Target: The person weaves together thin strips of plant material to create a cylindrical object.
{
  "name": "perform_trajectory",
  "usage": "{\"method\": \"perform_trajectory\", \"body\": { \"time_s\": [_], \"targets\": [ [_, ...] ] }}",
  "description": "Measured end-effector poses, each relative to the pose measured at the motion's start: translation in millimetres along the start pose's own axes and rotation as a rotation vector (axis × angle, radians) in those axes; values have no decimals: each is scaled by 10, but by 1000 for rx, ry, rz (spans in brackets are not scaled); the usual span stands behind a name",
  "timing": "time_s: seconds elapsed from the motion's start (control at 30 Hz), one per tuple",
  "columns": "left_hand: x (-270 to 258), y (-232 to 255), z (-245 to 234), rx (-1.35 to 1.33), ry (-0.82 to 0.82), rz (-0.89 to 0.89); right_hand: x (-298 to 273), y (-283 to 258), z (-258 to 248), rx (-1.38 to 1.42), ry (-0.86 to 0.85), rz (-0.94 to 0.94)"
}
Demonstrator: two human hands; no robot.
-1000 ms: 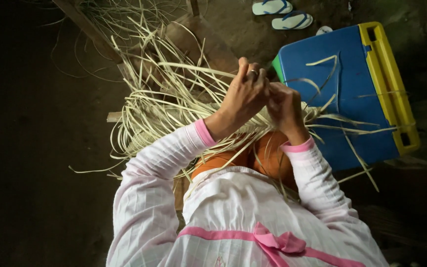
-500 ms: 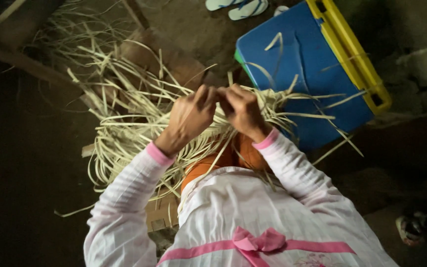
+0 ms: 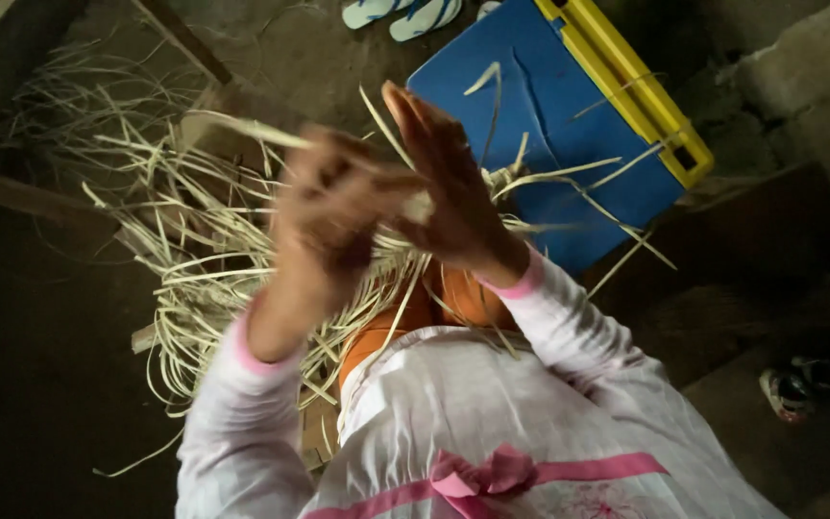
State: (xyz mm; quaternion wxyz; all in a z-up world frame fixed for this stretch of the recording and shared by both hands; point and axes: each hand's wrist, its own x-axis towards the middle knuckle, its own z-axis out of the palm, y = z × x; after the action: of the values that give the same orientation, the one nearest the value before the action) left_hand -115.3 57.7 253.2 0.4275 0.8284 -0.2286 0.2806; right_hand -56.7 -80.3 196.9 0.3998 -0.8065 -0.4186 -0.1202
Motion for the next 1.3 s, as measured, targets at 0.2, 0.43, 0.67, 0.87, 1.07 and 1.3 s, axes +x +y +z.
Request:
{"method": "perform_trajectory", "body": {
  "time_s": [0.2,0.43,0.67,0.87,1.07,1.3],
  "targets": [
    [204,383,162,-563,284,-42,-322,-236,-895,323,14,-44],
    [27,121,422,-877,356,-383,-1334,586,-1733,-234,165,418],
    [-666,-413,574,-705,266,-695,-3431,2616,-1490,-484,7,1179],
    [-996,-521,506,-631,257,-803,-3192,3358,-1010,-360,-26,1171],
    [-967,-384,496,-557,252,-853,-2245,4180,-287,-145,-164,1078],
    [-1055,-392,506,-517,206,-917,-1632,3877,-535,482,322,1040]
  ]
}}
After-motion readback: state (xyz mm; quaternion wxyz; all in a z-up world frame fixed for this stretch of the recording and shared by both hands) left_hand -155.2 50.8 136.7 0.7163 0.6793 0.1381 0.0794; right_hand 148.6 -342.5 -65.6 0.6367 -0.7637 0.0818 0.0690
